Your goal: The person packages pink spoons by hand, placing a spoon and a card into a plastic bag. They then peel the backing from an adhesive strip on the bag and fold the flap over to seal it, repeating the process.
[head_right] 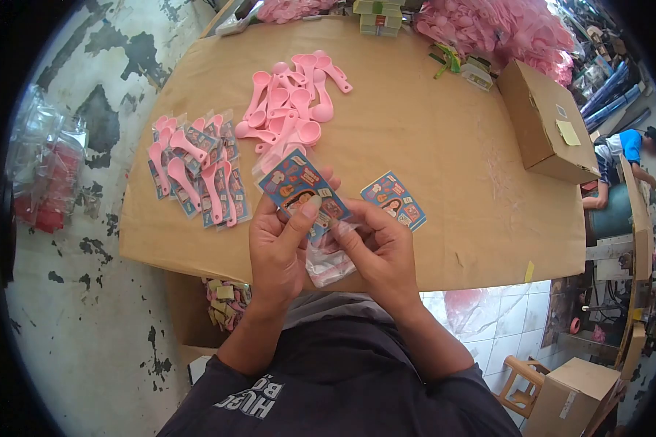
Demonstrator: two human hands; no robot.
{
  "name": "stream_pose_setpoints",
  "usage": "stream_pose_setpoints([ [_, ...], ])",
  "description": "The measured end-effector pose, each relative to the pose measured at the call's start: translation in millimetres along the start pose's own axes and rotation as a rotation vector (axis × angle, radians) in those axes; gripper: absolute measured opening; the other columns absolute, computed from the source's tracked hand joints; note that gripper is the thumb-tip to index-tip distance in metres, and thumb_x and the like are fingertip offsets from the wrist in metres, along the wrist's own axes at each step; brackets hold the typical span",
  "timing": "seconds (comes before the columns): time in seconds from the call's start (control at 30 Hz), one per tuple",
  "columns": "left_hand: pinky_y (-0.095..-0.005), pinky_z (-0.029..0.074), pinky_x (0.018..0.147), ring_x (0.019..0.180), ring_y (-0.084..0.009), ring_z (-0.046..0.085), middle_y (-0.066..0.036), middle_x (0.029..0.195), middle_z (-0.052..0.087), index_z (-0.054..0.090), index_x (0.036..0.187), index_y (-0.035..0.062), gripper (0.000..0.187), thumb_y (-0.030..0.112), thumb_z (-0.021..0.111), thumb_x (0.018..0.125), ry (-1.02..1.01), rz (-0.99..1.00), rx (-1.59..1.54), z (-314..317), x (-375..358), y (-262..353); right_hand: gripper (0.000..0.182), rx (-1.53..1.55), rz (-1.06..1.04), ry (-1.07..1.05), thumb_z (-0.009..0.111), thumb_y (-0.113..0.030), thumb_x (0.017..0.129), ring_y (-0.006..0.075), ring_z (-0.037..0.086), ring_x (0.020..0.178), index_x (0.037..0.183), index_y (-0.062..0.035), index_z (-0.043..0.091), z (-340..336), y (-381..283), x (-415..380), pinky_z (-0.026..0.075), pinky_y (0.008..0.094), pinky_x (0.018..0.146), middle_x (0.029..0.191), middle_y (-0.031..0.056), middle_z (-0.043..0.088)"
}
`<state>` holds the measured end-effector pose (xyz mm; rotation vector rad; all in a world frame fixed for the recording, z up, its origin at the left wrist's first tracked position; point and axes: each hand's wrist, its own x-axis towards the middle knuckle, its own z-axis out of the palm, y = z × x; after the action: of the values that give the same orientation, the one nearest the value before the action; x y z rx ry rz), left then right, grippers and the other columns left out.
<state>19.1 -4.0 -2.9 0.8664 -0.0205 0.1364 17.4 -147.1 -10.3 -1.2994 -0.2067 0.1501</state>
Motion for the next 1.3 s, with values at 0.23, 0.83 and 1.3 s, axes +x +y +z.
stream_pose_setpoints([
  [0.23, -0.0288, 0.056, 0.089, 0.102, -0.0122, 0.068, -0.01, 0.12, 0.07, 0.058, 0.131, -0.0018, 0.032, 0.005, 0.065, 0.1, 0.007, -0.041, 0.053, -7, -6, -11, 0.025, 0.061, -0.027, 0.073, 0.066, -0.01, 0.101, 0.0122, 0.071, 0.086, 0.12, 0.0045, 0.064, 3, 6, 5, 0.058, 0.0249, 0.071, 0.099, 0.0083, 0.073],
  [0.83, -0.0477, 0.053, 0.105, 0.125, -0.0343, 0.061, -0.024, 0.134, 0.06, 0.027, 0.16, 0.0145, 0.06, 0.005, 0.047, 0.104, -0.262, 0.046, -0.485, 3, 14, 6, 0.017, -0.019, 0.103, 0.113, 0.075, -0.014, 0.096, 0.0056, 0.065, 0.072, 0.098, -0.0026, 0.062, 16, -3, -5, 0.05, 0.021, 0.061, 0.082, 0.0026, 0.068],
  [1.3, -0.0397, 0.059, 0.087, 0.091, -0.0191, 0.066, -0.012, 0.103, 0.063, 0.033, 0.153, 0.0029, 0.058, 0.017, 0.061, 0.103, -0.142, -0.008, -0.403, -10, 19, 0, 0.067, -0.888, -0.575, 0.048, 0.081, -0.008, 0.089, 0.0129, 0.062, 0.092, 0.143, -0.0139, 0.042, 7, -4, -3, 0.049, 0.0195, 0.08, 0.11, 0.0078, 0.054],
])
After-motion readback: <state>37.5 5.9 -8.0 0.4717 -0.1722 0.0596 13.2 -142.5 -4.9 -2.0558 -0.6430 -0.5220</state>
